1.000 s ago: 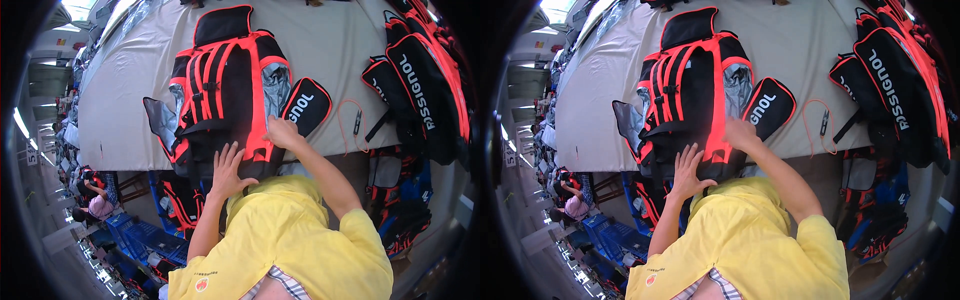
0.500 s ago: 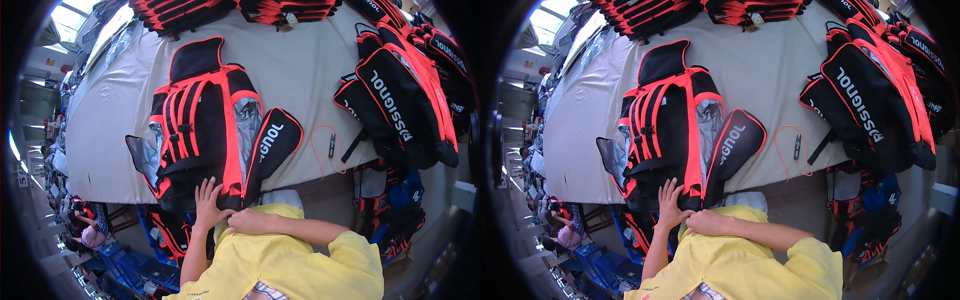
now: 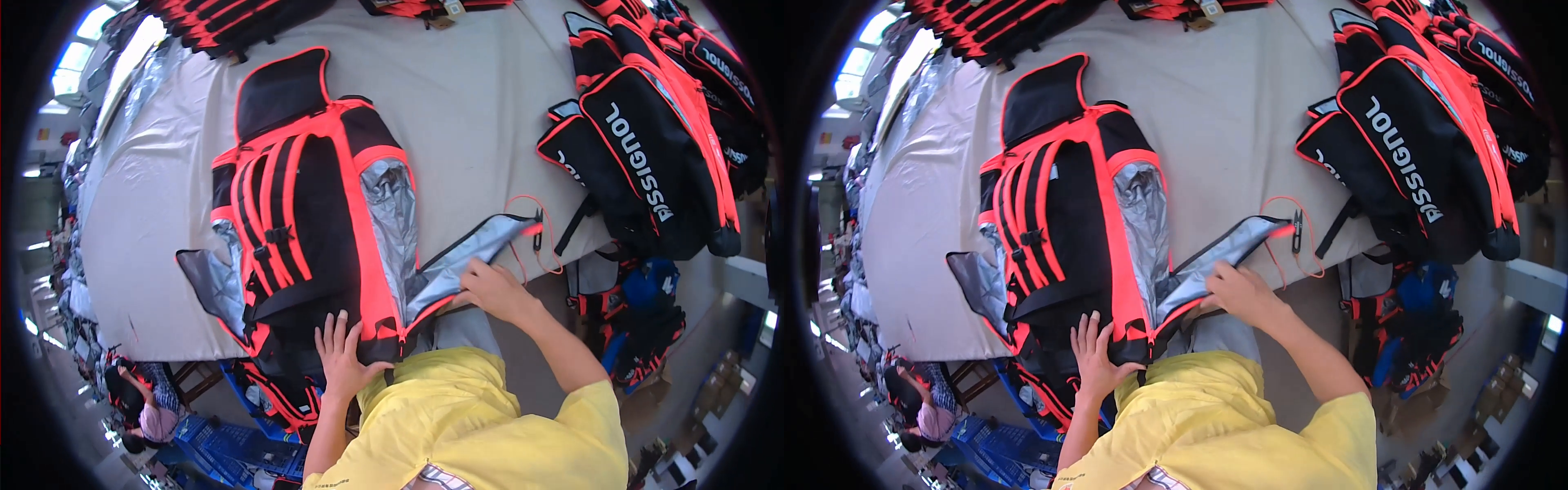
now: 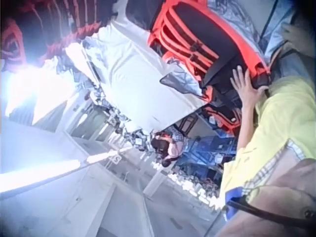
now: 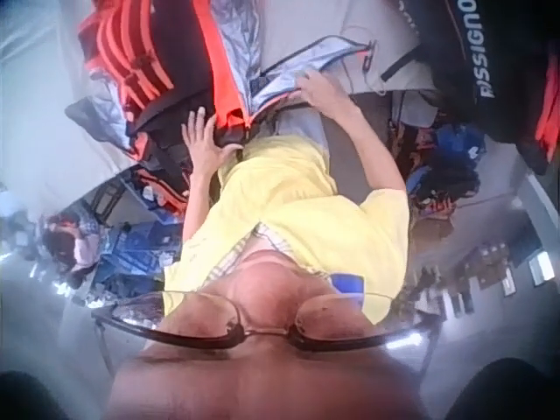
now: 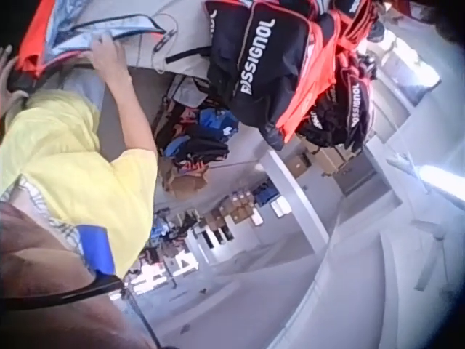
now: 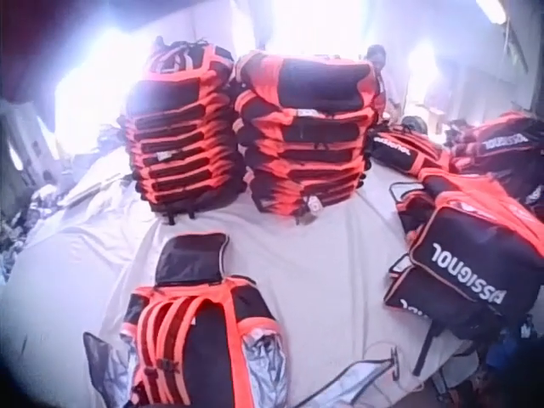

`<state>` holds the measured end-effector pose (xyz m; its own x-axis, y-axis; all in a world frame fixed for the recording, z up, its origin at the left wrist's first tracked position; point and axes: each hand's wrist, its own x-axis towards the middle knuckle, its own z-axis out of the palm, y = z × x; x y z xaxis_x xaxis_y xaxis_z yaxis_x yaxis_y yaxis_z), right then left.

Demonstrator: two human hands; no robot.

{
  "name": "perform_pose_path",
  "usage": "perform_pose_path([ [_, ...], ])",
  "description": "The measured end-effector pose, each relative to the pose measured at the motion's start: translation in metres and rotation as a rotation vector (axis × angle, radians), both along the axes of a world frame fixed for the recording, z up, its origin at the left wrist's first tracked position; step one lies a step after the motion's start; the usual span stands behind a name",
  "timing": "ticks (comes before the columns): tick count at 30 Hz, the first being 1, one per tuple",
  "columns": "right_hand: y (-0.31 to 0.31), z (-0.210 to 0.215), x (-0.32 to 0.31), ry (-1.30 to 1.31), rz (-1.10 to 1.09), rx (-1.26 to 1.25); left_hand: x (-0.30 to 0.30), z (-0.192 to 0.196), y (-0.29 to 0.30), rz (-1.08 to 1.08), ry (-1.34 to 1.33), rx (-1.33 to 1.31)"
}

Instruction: Inspecting the interior compartments and straps of red and black backpacks on a production table.

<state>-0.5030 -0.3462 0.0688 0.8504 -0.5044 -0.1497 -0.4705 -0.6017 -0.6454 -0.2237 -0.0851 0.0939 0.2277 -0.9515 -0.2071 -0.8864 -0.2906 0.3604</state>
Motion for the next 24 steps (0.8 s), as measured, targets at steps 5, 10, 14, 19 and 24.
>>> perform_pose_path([
  [5, 0.112, -0.041, -0.043, -0.065, -0.491, 0.176, 0.0, -0.015, 0.004, -0.064, -0.061, -0.019],
  [10, 0.131, -0.062, -0.03, -0.093, -0.695, 0.284, 0.001, -0.021, 0.0, -0.126, -0.133, -0.002],
  [14, 0.122, -0.044, -0.031, -0.054, -0.646, 0.264, 0.001, -0.015, -0.001, -0.123, -0.129, -0.016],
  [19, 0.115, -0.034, -0.036, -0.106, -0.685, 0.188, 0.007, 0.023, -0.037, -0.264, -0.124, 0.109],
  [24, 0.117, -0.032, -0.024, -0.141, -0.673, 0.184, 0.05, 0.087, -0.105, -0.28, 0.099, 0.321],
])
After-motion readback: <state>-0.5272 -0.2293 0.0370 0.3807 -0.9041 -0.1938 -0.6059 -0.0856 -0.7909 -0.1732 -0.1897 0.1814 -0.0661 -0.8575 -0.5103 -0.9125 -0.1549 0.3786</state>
